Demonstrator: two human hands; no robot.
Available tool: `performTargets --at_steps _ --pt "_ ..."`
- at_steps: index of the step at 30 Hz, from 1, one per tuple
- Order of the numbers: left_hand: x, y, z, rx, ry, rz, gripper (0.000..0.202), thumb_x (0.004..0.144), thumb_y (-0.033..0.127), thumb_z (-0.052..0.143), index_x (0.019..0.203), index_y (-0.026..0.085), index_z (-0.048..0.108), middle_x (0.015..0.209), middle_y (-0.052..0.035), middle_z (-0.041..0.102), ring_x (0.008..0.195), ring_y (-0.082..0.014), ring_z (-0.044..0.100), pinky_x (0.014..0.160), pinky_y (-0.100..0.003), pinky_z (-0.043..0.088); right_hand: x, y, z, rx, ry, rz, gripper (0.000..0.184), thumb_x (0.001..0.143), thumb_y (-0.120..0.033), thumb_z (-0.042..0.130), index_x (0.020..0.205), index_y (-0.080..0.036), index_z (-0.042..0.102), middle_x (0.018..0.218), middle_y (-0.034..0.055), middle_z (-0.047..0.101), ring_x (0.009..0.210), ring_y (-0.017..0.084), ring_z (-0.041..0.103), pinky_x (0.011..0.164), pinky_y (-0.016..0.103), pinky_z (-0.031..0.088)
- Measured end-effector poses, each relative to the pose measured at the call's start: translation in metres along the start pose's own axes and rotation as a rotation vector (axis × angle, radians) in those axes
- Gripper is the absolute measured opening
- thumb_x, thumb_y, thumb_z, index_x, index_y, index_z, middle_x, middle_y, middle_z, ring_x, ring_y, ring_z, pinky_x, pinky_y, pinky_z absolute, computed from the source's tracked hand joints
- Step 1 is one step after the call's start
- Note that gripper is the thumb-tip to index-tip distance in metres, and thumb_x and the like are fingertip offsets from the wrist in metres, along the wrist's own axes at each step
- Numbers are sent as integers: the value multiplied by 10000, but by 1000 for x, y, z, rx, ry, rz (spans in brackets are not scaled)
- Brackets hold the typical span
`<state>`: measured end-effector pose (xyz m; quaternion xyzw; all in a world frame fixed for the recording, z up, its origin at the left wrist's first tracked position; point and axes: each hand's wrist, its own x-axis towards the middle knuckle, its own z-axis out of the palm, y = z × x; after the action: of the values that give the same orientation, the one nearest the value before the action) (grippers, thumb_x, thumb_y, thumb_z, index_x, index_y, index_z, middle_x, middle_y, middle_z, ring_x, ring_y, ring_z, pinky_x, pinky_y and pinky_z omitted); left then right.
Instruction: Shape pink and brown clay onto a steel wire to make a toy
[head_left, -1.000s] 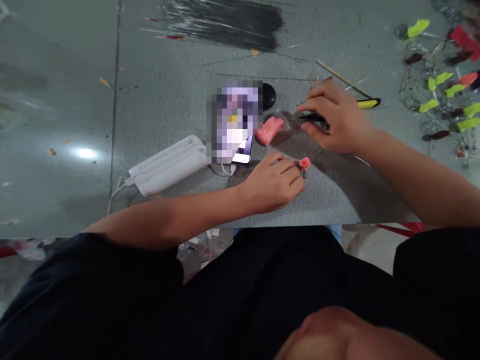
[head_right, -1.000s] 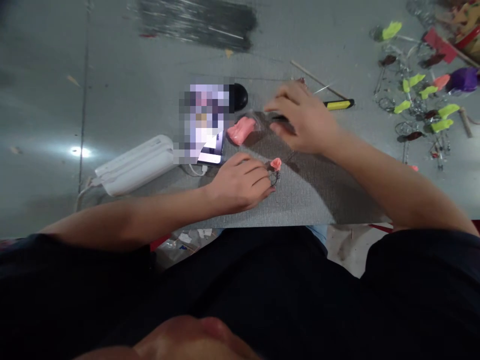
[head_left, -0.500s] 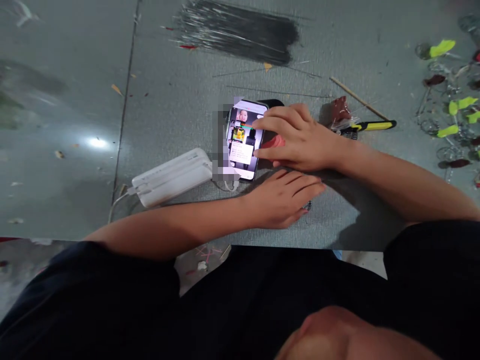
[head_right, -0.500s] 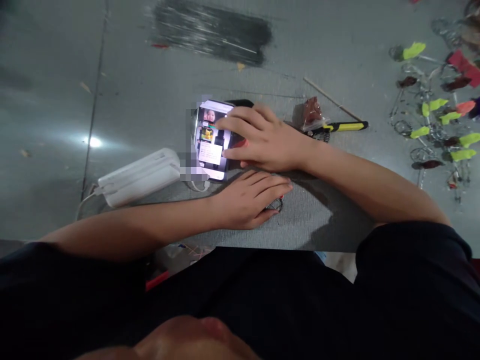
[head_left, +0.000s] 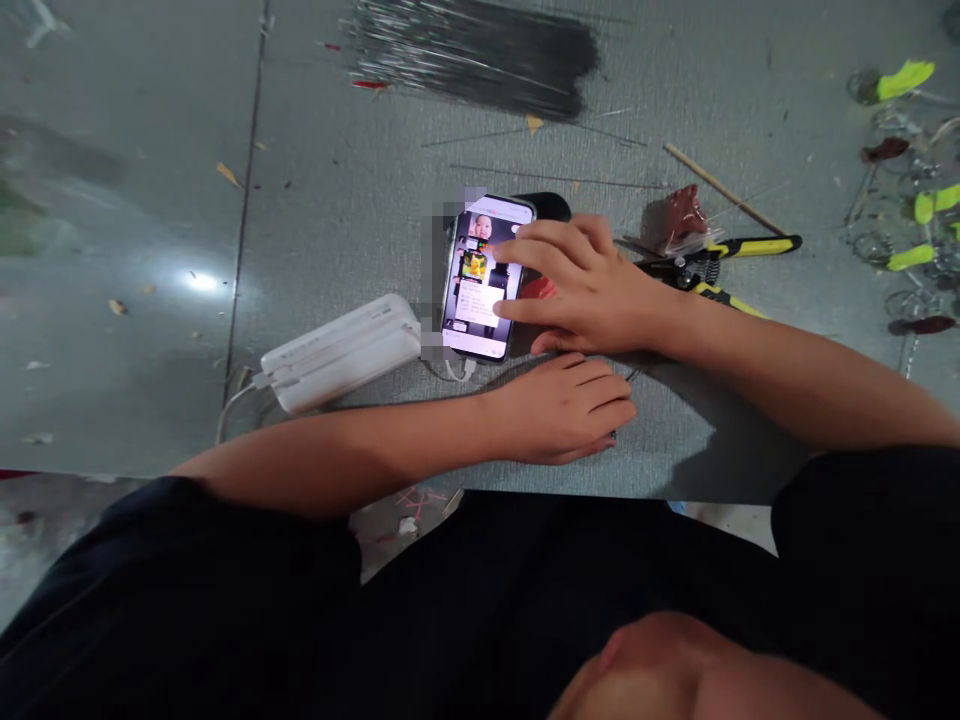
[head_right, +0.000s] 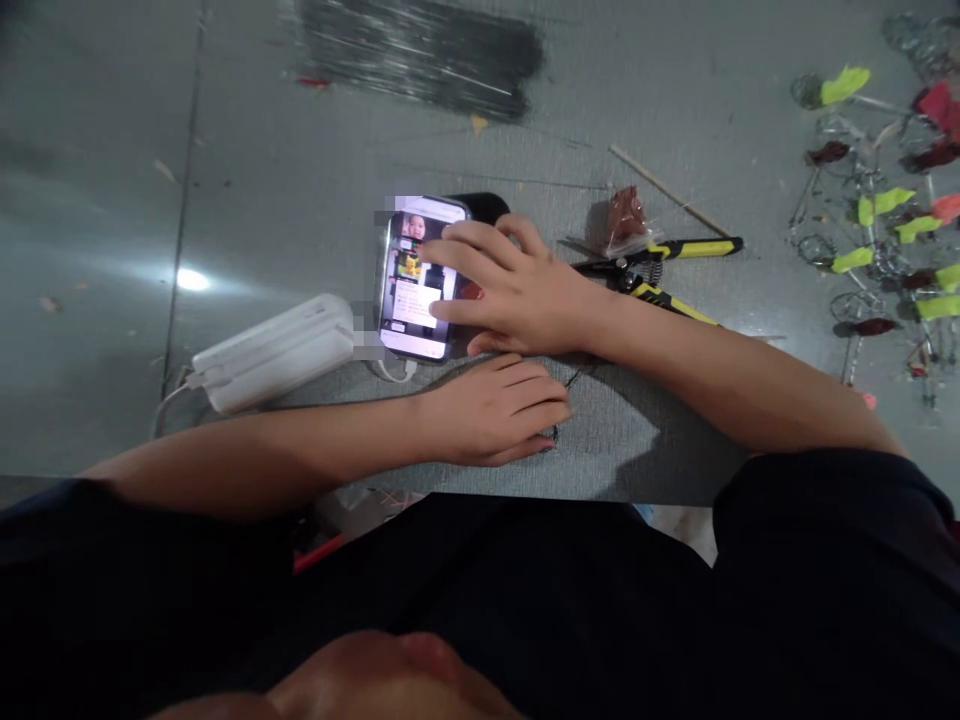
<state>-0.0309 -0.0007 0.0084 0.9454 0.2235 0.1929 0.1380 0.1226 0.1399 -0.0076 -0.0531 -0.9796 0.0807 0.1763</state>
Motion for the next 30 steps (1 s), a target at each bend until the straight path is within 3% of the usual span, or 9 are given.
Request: performTargets --at_steps 5,10,15,21,30 --pt "1 2 3 -21 -6 -2 256 1121 309 631 1263 122 734 1225 -149 797 1079 -273 730 972 -418 601 3 -1 10 21 105 144 663 1103 -775 455 1656 -409 474 1777 117 394 1624 505 370 1217 811 309" --pt "0 5 8 -29 56 -46 258 1117 263 620 1287 94 715 1236 -166 788 1128 -283 740 1050 -430 625 4 -3 13 10 90 51 611 1118 -733 470 1652 -437 475 1766 89 411 1625 473 382 1231 801 314" --pt "0 8 9 0 78 -87 230 1126 252 581 1215 99 728 1102 -130 786 1031 -276 740 980 -418 640 2 -5 14 -12 60 27 563 1127 -680 489 1660 -502 456 1761 41 436 1609 434 419 1243 780 323" --pt "1 9 12 -8 82 -93 213 1113 213 613 1233 86 735 1090 -143 791 1032 -277 738 956 -430 637 1 -2 16 0 141 116 672 1097 -755 491 1688 -438 449 1754 103 438 1607 480 399 1224 819 312" --pt "1 11 12 16 109 -76 209 1094 172 623 1244 77 733 1087 -136 796 1006 -274 742 953 -423 636 1 -5 11 -6 33 -2 529 1136 -657 493 1637 -487 493 1748 47 444 1586 408 434 1228 731 356"
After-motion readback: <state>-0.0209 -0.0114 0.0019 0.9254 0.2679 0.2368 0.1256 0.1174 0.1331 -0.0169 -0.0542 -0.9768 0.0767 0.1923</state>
